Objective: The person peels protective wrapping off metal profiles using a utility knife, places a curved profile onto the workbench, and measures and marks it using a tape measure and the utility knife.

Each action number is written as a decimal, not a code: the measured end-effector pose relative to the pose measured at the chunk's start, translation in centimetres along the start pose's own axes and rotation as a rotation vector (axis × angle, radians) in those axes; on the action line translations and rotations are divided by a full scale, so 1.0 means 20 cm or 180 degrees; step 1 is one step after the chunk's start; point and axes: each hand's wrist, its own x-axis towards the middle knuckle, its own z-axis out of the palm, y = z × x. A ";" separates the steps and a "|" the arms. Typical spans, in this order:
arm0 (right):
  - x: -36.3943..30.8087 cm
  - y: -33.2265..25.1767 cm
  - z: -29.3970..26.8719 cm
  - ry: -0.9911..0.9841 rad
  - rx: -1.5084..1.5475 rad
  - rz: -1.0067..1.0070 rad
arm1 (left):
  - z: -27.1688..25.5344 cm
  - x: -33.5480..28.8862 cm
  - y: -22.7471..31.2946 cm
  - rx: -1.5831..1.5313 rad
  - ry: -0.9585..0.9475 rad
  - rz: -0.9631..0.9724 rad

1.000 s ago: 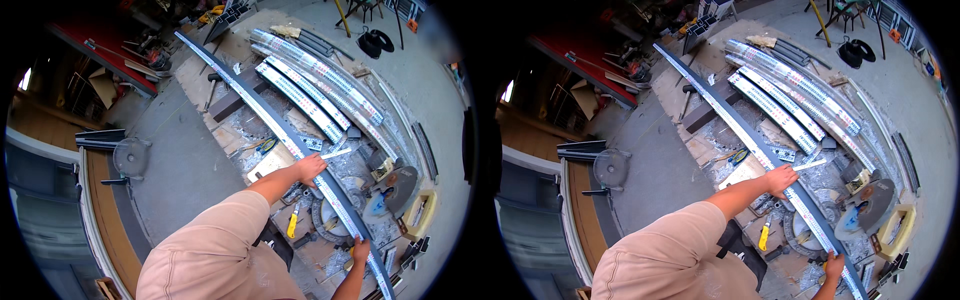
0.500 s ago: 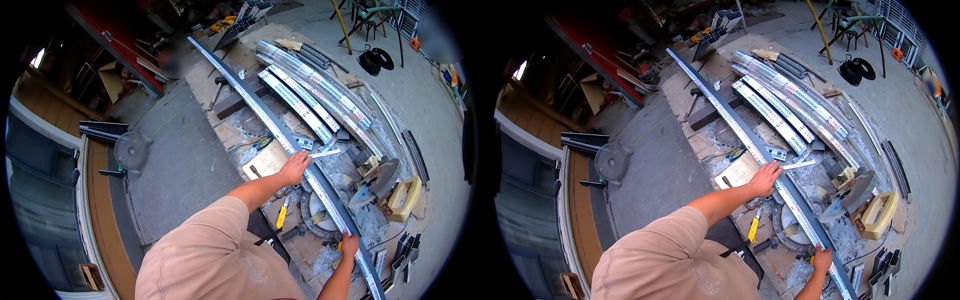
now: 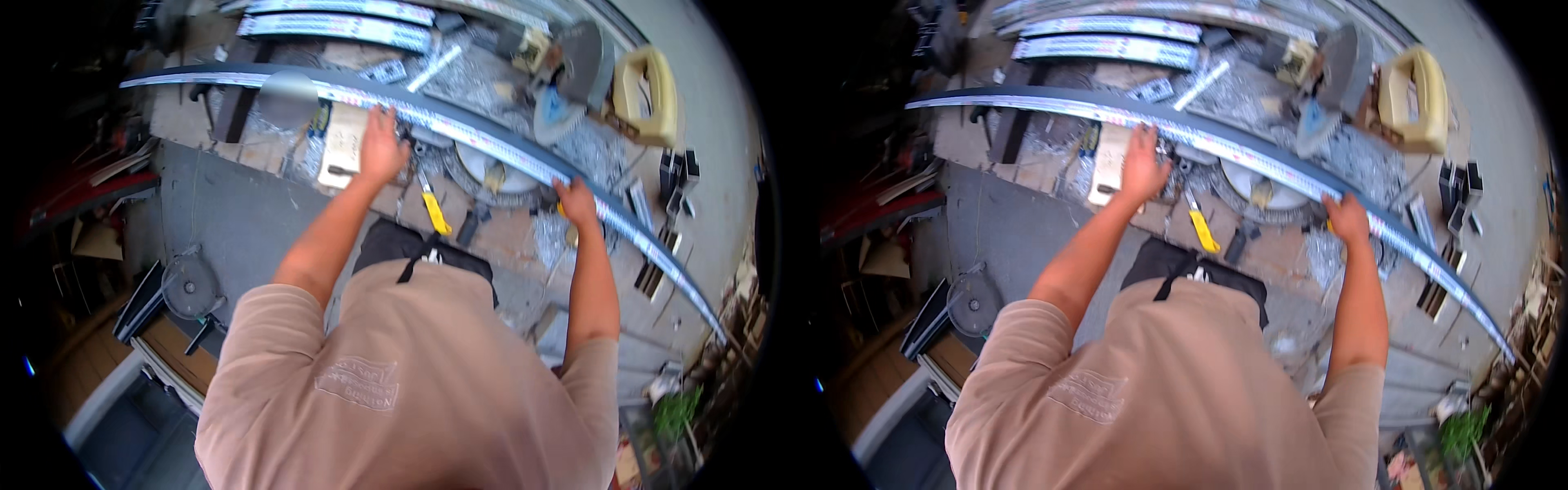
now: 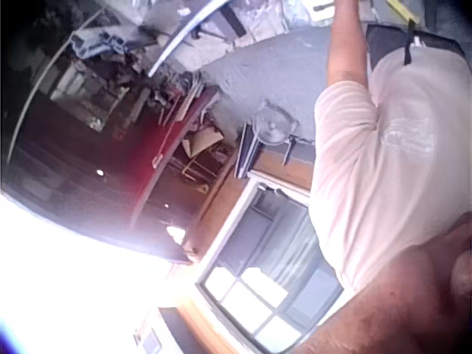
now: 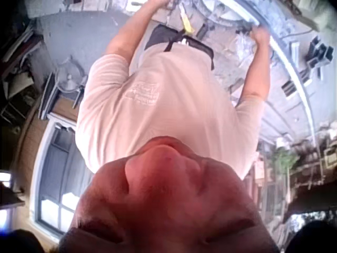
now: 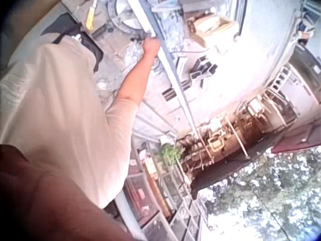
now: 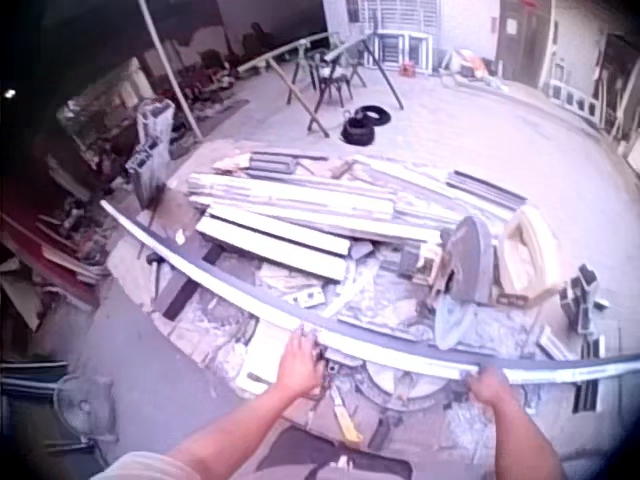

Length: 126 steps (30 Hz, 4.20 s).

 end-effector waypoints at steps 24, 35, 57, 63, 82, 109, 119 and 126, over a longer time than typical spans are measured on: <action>-0.10 -0.17 -0.12 -0.0224 0.0011 0.0568 | 0.49 -0.54 0.22 0.0228 -0.1613 -0.1545; -0.11 -0.20 -0.16 -0.0364 0.0011 0.0621 | 0.44 -0.71 0.12 -0.1197 -0.1534 -0.1906; -0.07 -0.16 -0.11 -0.0245 0.0022 0.0517 | 0.18 -0.91 0.36 -0.4944 -0.2177 -0.3394; -0.07 -0.14 -0.10 -0.0192 0.0044 0.0469 | 0.13 -0.85 0.24 -0.3634 -0.1617 -0.3815; -0.08 -0.13 -0.10 -0.0135 -0.0015 0.0419 | 0.04 -0.76 0.07 -0.4312 -0.0976 -0.3148; -0.07 -0.14 -0.11 -0.0174 0.0010 0.0423 | -0.01 -0.67 0.17 -0.5090 -0.1025 -0.2650; -0.07 -0.15 -0.11 -0.0232 -0.0056 0.0515 | 0.01 -0.67 0.17 -0.4897 -0.1092 -0.2546; -0.07 -0.16 -0.12 -0.0250 -0.0048 0.0535 | -0.01 -0.67 0.20 -0.4720 -0.1074 -0.2620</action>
